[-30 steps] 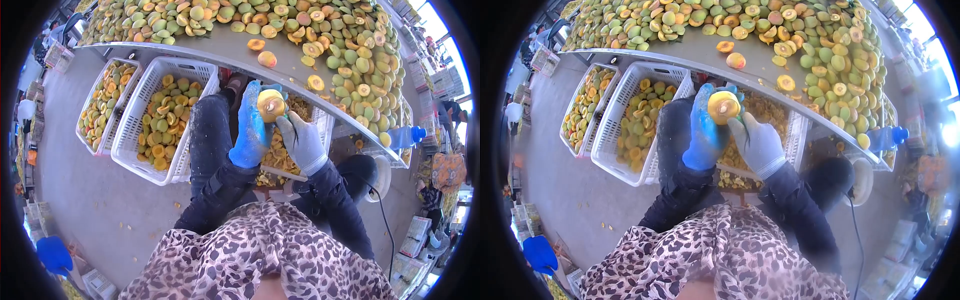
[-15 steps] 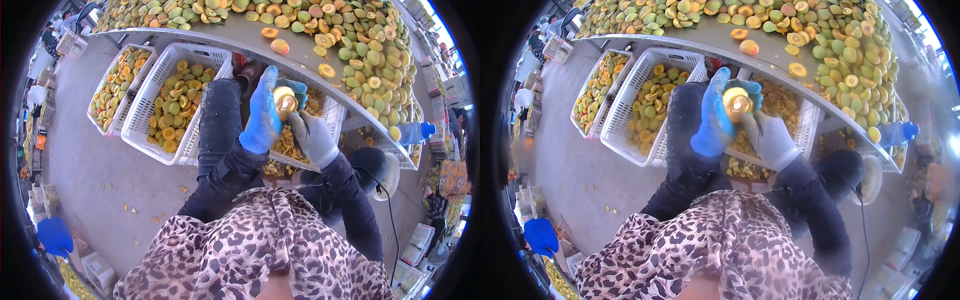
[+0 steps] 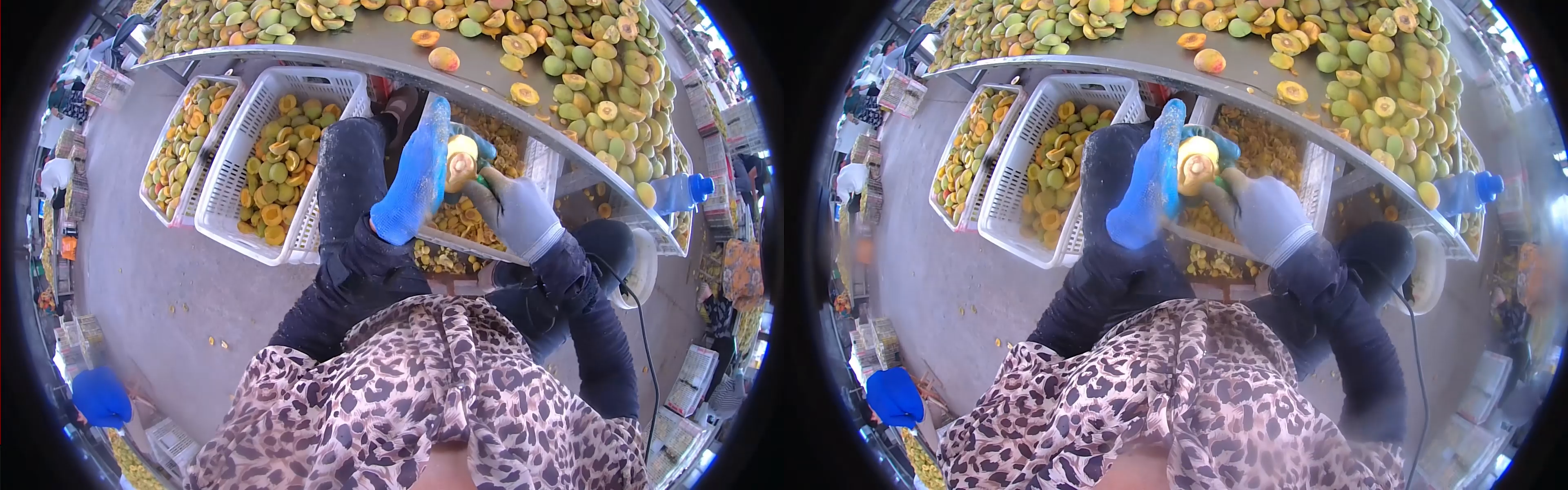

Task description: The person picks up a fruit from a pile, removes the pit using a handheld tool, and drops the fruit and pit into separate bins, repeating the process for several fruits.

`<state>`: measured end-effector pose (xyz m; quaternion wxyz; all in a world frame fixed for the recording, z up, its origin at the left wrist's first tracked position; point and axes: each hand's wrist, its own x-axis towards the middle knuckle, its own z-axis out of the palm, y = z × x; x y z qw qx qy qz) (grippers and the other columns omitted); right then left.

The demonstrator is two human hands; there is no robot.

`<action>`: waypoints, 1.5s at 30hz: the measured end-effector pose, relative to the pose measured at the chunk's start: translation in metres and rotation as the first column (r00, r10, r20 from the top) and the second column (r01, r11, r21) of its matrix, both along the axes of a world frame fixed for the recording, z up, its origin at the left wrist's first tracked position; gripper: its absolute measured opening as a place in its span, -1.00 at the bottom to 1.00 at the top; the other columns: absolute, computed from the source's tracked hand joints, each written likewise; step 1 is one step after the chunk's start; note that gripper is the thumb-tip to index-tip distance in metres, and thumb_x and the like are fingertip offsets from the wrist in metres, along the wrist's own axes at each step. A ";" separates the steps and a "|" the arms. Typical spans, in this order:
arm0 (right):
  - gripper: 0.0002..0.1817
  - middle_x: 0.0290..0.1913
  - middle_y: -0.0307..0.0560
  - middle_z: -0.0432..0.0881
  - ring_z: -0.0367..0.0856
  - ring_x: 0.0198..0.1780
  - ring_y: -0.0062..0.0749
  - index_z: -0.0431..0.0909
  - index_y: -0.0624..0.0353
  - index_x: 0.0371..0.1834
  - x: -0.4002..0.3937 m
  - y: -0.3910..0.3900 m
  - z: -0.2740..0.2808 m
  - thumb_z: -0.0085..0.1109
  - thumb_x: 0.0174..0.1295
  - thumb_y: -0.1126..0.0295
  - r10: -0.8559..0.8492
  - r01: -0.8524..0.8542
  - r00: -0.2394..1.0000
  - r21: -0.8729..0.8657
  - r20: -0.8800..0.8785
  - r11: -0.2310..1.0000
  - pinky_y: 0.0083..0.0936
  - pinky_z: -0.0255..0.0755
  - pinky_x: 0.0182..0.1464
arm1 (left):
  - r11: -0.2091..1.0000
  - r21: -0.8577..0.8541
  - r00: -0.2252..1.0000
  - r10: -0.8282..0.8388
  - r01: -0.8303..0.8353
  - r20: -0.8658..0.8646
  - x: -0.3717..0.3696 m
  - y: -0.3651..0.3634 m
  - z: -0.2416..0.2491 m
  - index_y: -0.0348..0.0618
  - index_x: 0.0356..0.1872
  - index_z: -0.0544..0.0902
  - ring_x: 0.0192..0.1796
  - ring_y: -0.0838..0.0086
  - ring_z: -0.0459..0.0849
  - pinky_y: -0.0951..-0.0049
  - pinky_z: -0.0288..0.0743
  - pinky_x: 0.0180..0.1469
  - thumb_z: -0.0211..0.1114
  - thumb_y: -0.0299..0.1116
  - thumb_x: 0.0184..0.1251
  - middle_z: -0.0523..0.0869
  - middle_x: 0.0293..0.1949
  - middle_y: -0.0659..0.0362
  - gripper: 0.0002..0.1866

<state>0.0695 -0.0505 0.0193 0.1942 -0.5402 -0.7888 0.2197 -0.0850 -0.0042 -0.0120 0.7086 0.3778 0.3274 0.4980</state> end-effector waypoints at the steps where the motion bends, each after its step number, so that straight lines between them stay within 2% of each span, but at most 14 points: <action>1: -0.70 -0.58 0.23 0.53 0.58 -0.47 0.13 0.51 0.25 -0.24 0.000 0.000 0.002 0.06 0.34 0.18 0.010 -0.007 0.996 -0.033 0.093 0.999 -0.16 0.38 -0.46 | 0.996 0.079 0.998 -0.031 0.035 -0.053 -0.002 0.004 -0.007 -0.20 -0.04 0.49 -0.36 0.49 0.68 0.55 0.54 -0.34 -0.10 0.02 0.51 0.70 -0.36 0.11 -0.54; 4: -0.69 -0.62 0.21 0.52 0.57 -0.50 0.13 0.52 0.23 -0.28 -0.001 -0.006 0.001 0.07 0.33 0.15 0.056 -0.047 0.980 -0.052 0.189 0.998 -0.12 0.38 -0.46 | 0.965 0.128 0.847 -0.134 0.230 -0.514 -0.015 0.009 -0.016 -0.22 -0.05 0.50 -0.39 0.54 0.65 0.56 0.51 -0.38 -0.03 0.02 0.47 0.69 -0.39 0.14 -0.55; 6: -0.67 -0.62 0.21 0.52 0.57 -0.50 0.12 0.52 0.23 -0.29 0.001 -0.010 -0.007 0.07 0.33 0.14 0.105 -0.089 0.976 -0.089 0.193 0.992 -0.13 0.38 -0.46 | 0.903 -0.244 0.765 -0.429 0.353 -0.481 -0.019 0.013 -0.010 -0.26 0.03 0.49 -0.38 0.51 0.64 0.51 0.52 -0.31 0.07 0.07 0.39 0.67 -0.40 0.14 -0.47; 8: -0.66 -0.61 0.20 0.52 0.56 -0.51 0.11 0.53 0.24 -0.29 0.004 -0.010 -0.020 0.07 0.33 0.13 0.167 -0.147 0.968 -0.114 0.190 0.983 -0.15 0.38 -0.47 | 0.814 0.130 0.702 -0.394 0.567 -0.593 -0.030 0.012 -0.018 -0.27 0.16 0.44 -0.18 0.57 0.57 0.61 0.45 0.00 -0.06 -0.07 0.50 0.60 -0.20 0.16 -0.53; 10: -0.60 -0.66 0.09 0.51 0.56 -0.61 -0.07 0.52 0.26 -0.30 -0.002 -0.005 -0.030 0.04 0.34 0.07 0.028 -0.030 0.999 -0.076 -0.037 0.997 -0.25 0.38 -0.50 | 0.878 -0.089 0.754 -0.451 0.469 -0.477 -0.019 0.007 0.000 -0.33 0.11 0.47 -0.28 0.44 0.65 0.47 0.50 -0.09 -0.04 -0.11 0.49 0.66 -0.37 0.10 -0.54; 12: -0.50 -0.71 -0.11 0.46 0.48 -0.70 -0.40 0.51 0.26 -0.33 -0.020 -0.006 -0.006 -0.07 0.39 -0.03 -0.103 0.014 0.945 -0.274 -0.311 0.962 -0.47 0.34 -0.60 | 0.823 0.544 0.957 0.268 -0.166 -0.114 0.000 -0.003 -0.012 -0.32 0.00 0.54 -0.28 0.45 0.65 0.49 0.51 -0.10 -0.12 -0.19 0.54 0.66 -0.38 0.11 -0.60; 16: -0.45 -0.67 -0.30 0.39 0.31 -0.75 -0.69 0.44 0.17 -0.29 -0.039 -0.013 0.009 -0.17 0.38 -0.16 -0.425 -0.185 0.686 -0.707 -0.590 0.683 -0.74 0.20 -0.70 | 0.888 0.235 0.917 0.398 -0.395 0.038 -0.001 -0.013 0.004 -0.31 -0.02 0.54 -0.20 0.48 0.66 0.47 0.55 -0.09 -0.16 -0.12 0.53 0.69 -0.22 0.08 -0.55; 20: -0.55 -0.64 -0.31 0.41 0.30 -0.75 -0.72 0.44 0.19 -0.29 -0.054 -0.014 0.020 -0.15 0.41 -0.03 -0.452 -0.081 0.674 -0.667 -0.585 0.741 -0.75 0.16 -0.71 | 0.801 0.512 0.846 0.479 -0.312 -0.234 -0.020 -0.010 0.033 -0.33 -0.14 0.54 -0.27 0.46 0.68 0.51 0.59 -0.17 -0.06 -0.14 0.49 0.71 -0.25 0.04 -0.61; 23: -0.58 -0.61 -0.31 0.43 0.28 -0.75 -0.74 0.45 0.22 -0.27 -0.053 -0.016 0.017 -0.17 0.44 0.05 -0.458 -0.087 0.653 -0.661 -0.603 0.745 -0.75 0.12 -0.72 | 0.782 0.471 0.903 0.422 -0.407 0.080 -0.011 -0.004 0.009 -0.35 -0.16 0.55 -0.20 0.45 0.66 0.49 0.57 -0.12 0.08 -0.15 0.41 0.69 -0.20 0.03 -0.63; 28: -0.54 -0.65 -0.35 0.29 0.22 -0.73 -0.70 0.40 0.18 -0.35 -0.039 -0.017 0.019 -0.11 0.41 -0.04 -0.454 -0.257 0.611 -0.705 -0.648 0.660 -0.71 0.09 -0.72 | 0.713 0.565 0.859 0.512 -0.415 -0.015 -0.015 -0.007 0.010 -0.38 -0.18 0.57 -0.22 0.37 0.67 0.44 0.56 -0.17 0.08 -0.03 0.40 0.68 -0.20 0.00 -0.52; 30: -0.53 -0.66 -0.34 0.28 0.20 -0.75 -0.68 0.41 0.20 -0.35 -0.029 -0.016 0.013 -0.12 0.41 -0.04 -0.412 -0.348 0.613 -0.698 -0.674 0.625 -0.68 0.10 -0.73 | 0.917 0.377 0.986 0.077 -0.128 0.147 -0.024 -0.008 0.017 -0.38 -0.16 0.57 -0.30 0.32 0.68 0.42 0.58 -0.22 0.06 0.03 0.40 0.68 -0.21 -0.01 -0.47; 36: -0.47 -0.70 -0.34 0.24 0.15 -0.76 -0.75 0.42 0.22 -0.47 -0.017 -0.011 0.029 -0.07 0.39 -0.07 -0.255 -0.164 0.861 -0.713 -0.441 0.681 -0.73 0.08 -0.73 | 0.968 0.250 0.946 -0.087 0.007 0.312 -0.013 -0.009 -0.002 -0.36 -0.03 0.51 -0.36 0.26 0.67 0.29 0.62 -0.28 -0.04 -0.04 0.49 0.68 -0.31 -0.08 -0.52; 39: -0.45 -0.74 -0.35 0.20 0.10 -0.80 -0.74 0.39 0.20 -0.47 -0.005 -0.014 0.020 -0.12 0.39 -0.11 -0.538 -0.523 0.565 -0.776 -0.626 0.353 -0.75 0.04 -0.79 | 0.925 0.361 0.961 0.013 -0.116 0.276 -0.002 -0.012 0.007 -0.39 0.00 0.47 -0.37 0.25 0.67 0.29 0.62 -0.26 -0.04 -0.08 0.50 0.67 -0.34 -0.08 -0.54; 45: -0.46 -0.70 -0.42 0.24 0.12 -0.80 -0.80 0.42 0.16 -0.39 0.012 -0.012 0.012 -0.18 0.40 -0.14 -0.579 -0.547 0.596 -0.809 -0.556 0.215 -0.80 -0.01 -0.78 | 0.726 0.687 0.960 -0.211 0.026 0.186 0.008 0.005 -0.004 -0.35 -0.01 0.50 -0.34 0.21 0.68 0.28 0.62 -0.28 0.03 -0.01 0.43 0.68 -0.29 -0.09 -0.50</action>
